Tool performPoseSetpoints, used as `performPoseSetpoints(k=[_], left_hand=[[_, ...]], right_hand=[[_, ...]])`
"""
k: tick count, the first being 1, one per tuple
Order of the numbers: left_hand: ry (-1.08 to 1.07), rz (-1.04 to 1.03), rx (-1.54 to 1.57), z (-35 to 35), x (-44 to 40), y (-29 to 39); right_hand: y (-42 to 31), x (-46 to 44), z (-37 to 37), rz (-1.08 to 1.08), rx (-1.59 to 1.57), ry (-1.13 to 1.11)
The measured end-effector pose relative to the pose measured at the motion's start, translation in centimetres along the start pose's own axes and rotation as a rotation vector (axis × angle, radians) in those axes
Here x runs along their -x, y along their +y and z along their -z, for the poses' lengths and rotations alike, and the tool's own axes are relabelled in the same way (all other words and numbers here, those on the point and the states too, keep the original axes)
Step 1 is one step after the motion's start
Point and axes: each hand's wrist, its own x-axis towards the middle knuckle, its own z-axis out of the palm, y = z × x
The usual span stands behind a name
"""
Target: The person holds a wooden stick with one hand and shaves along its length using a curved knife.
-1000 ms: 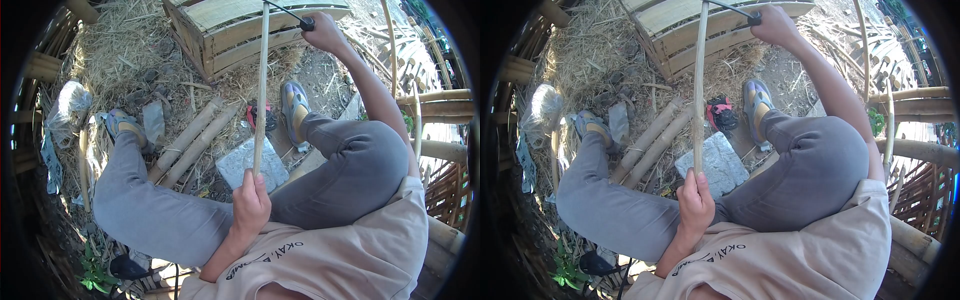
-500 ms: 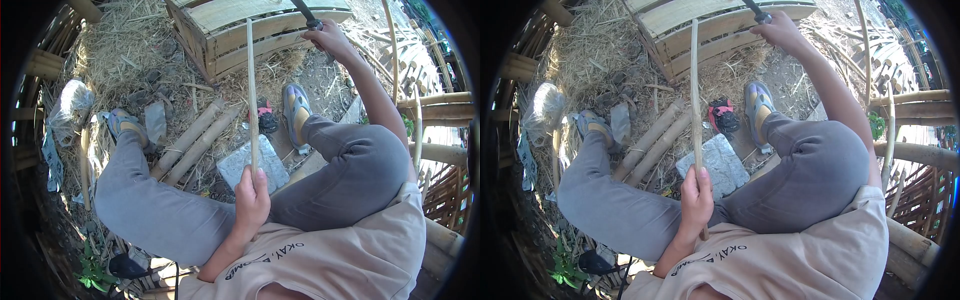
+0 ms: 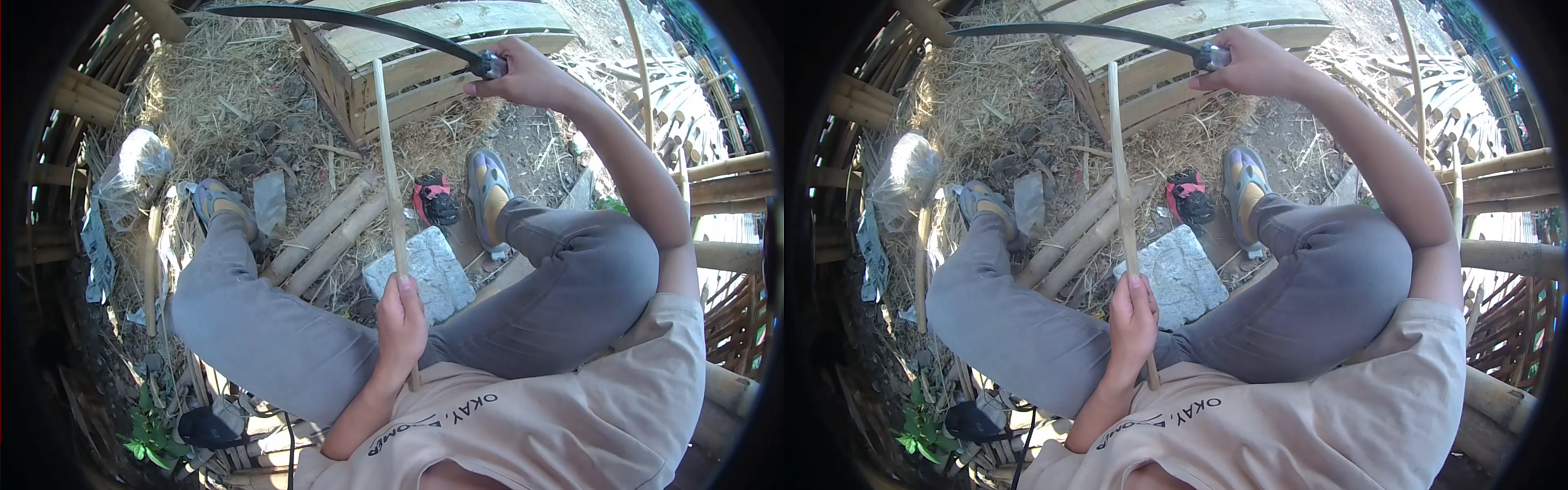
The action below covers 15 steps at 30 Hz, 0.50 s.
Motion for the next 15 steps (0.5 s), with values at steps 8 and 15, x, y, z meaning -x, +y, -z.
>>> performPoseSetpoints(k=[8,15], left_hand=[[-0.001,0.072,-0.114,2.8,1.7,0.5],[-0.156,-0.115,-0.372,4.1,2.2,5.8]], right_hand=[[-1.4,0.3,3.0,-0.029,-0.077,0.076],[-3.6,1.2,2.7,0.107,-0.021,0.086]])
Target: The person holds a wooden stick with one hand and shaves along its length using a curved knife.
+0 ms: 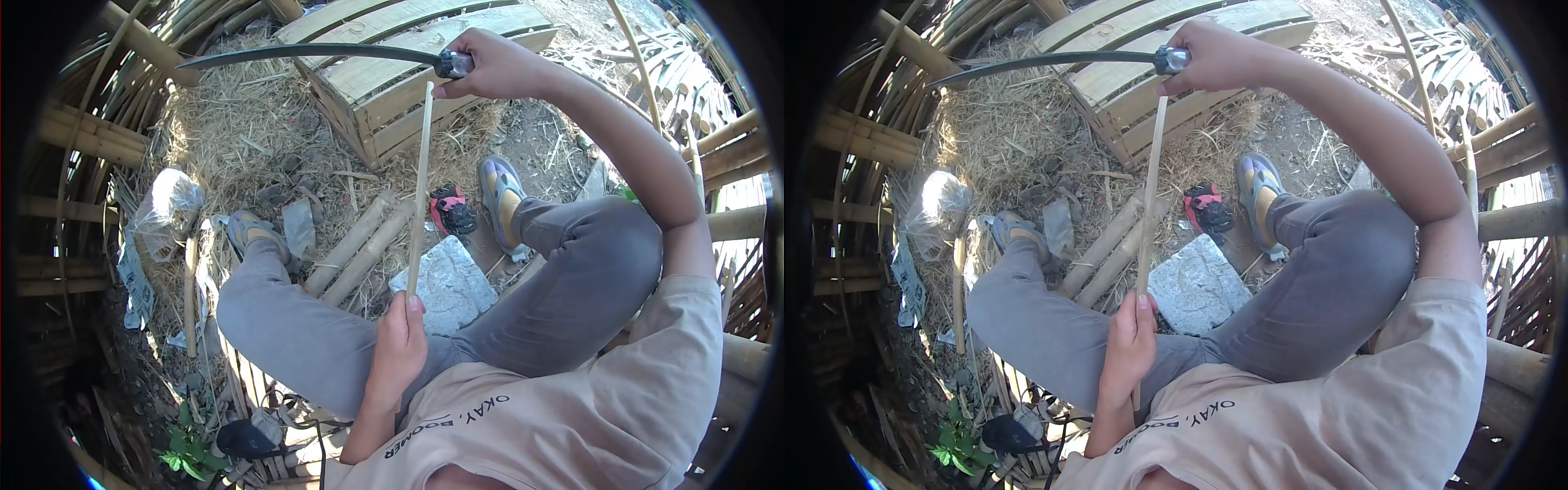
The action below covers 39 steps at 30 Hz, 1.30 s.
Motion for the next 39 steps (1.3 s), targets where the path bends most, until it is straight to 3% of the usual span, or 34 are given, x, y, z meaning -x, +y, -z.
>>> performPoseSetpoints(k=[3,9,14,15,26,39], left_hand=[[-0.033,0.019,-0.153,0.4,-0.4,0.7],[0.138,0.081,-0.155,1.0,-1.8,2.6],[0.235,-0.024,-0.193,0.1,-4.0,2.8],[0.253,-0.040,-0.200,-0.1,-4.6,2.6],[0.158,0.123,-0.250,-2.0,-5.1,-0.2],[0.113,0.161,-0.369,-2.8,-4.8,-0.7]], right_hand=[[-0.7,-0.1,0.0,0.033,-0.002,-0.071],[1.0,-0.6,-2.2,0.134,0.016,-0.087],[2.3,-0.2,-4.8,0.184,0.000,-0.113],[1.8,0.1,-4.6,0.087,0.077,-0.201],[1.8,0.7,-7.5,0.249,0.243,-0.320],[3.6,0.3,-10.0,0.222,0.328,-0.379]])
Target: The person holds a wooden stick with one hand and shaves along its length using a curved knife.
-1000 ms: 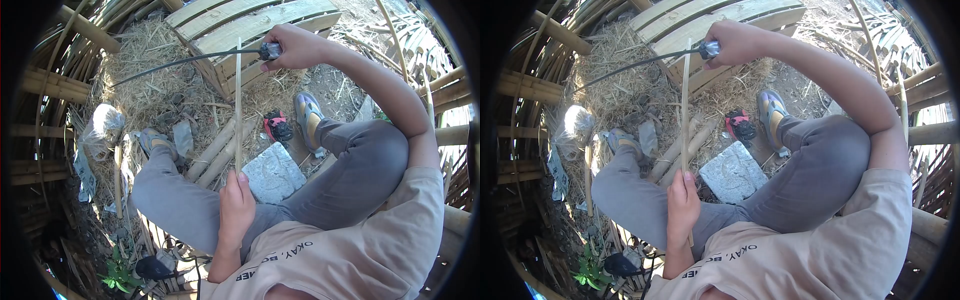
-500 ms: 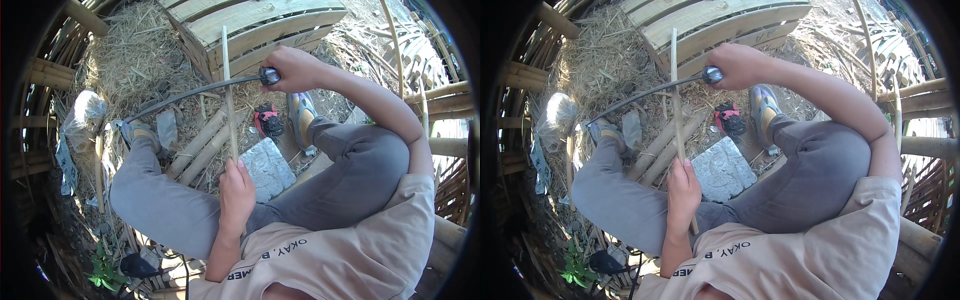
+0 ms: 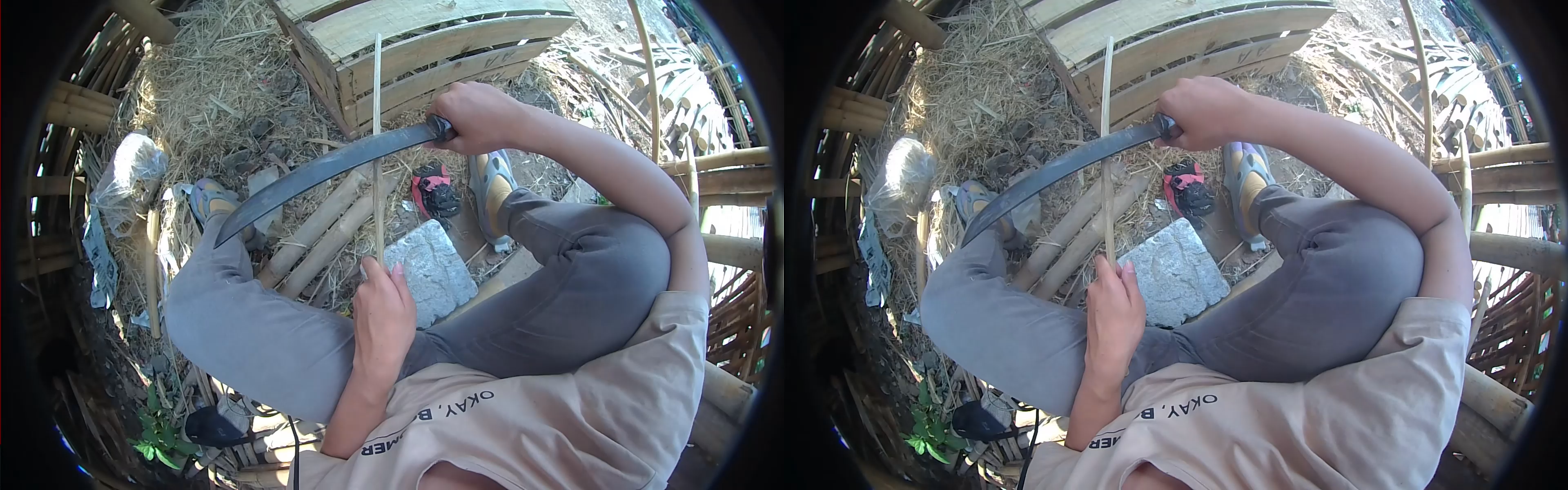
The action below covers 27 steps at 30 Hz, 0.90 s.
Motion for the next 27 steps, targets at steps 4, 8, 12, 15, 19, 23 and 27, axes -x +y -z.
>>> performPoseSetpoints(k=[4,8,12,15,19,23,27], left_hand=[[0.037,-0.015,0.040,0.2,0.1,0.4],[0.082,-0.015,0.059,0.6,0.0,0.4],[0.105,-0.016,0.158,0.7,0.0,0.5],[0.064,-0.038,0.282,0.3,0.1,0.0],[-0.219,0.195,0.874,0.4,-0.2,-1.3],[-0.251,0.168,1.066,0.7,0.4,0.2],[-0.333,0.045,1.176,1.6,1.2,0.7]], right_hand=[[0.0,0.1,0.1,0.023,0.035,0.067],[-0.3,0.8,1.1,0.032,0.067,0.166],[-0.4,1.2,1.5,0.034,0.005,0.146],[-0.1,1.3,1.3,0.032,-0.038,0.131],[-0.1,1.5,1.5,0.049,-0.041,0.145],[-0.1,1.5,1.9,0.051,-0.083,0.131],[-0.3,1.6,2.7,0.008,-0.184,0.111]])
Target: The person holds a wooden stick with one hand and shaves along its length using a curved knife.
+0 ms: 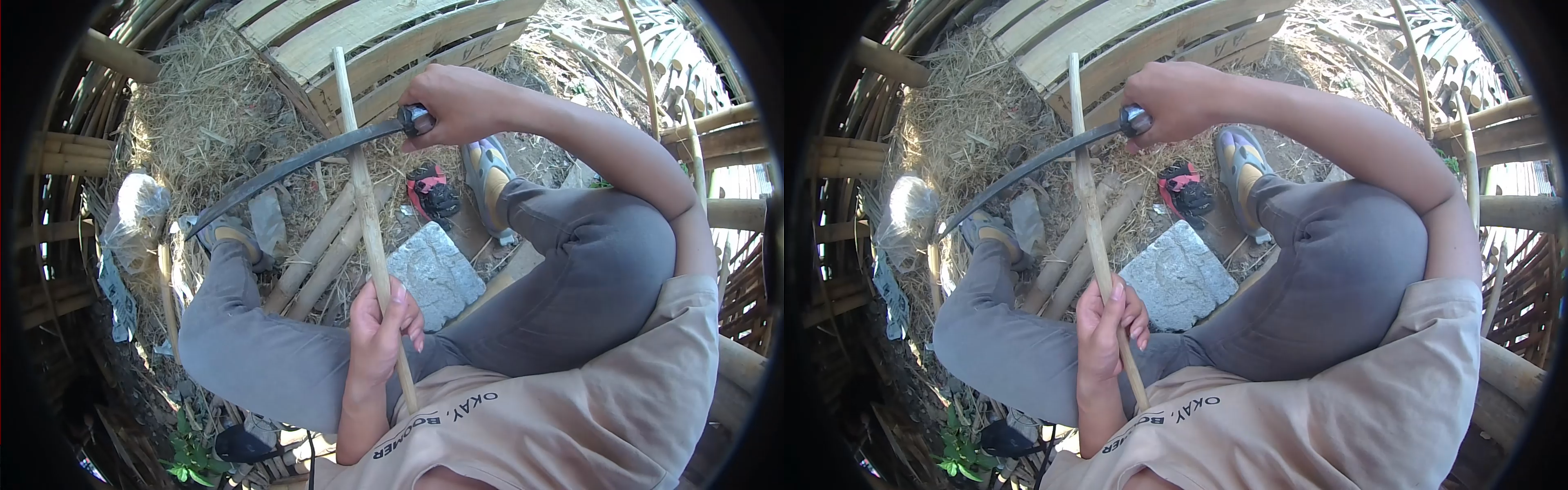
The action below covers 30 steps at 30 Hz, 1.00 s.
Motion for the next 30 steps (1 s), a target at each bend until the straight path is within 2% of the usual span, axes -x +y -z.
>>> performPoseSetpoints(k=[6,12,15,18,24,30], left_hand=[[-0.224,-0.081,0.159,0.9,0.9,-0.8],[-0.194,0.114,0.603,0.3,1.4,-1.0],[-0.262,0.176,0.701,0.7,1.6,-1.2],[-0.212,0.280,0.779,0.2,2.0,-0.6],[-0.296,0.336,0.686,1.2,2.2,0.2],[-0.148,0.444,0.486,0.8,2.1,1.3]], right_hand=[[0.6,-0.3,-0.2,0.005,-0.136,0.066],[0.5,-0.2,0.1,0.006,-0.142,0.048],[0.8,-0.1,-0.4,0.039,-0.120,0.047],[0.8,-0.2,-0.6,0.018,-0.080,0.006],[0.0,-0.2,0.0,-0.030,-0.045,-0.079],[-0.1,0.0,0.0,-0.017,-0.041,-0.080]])
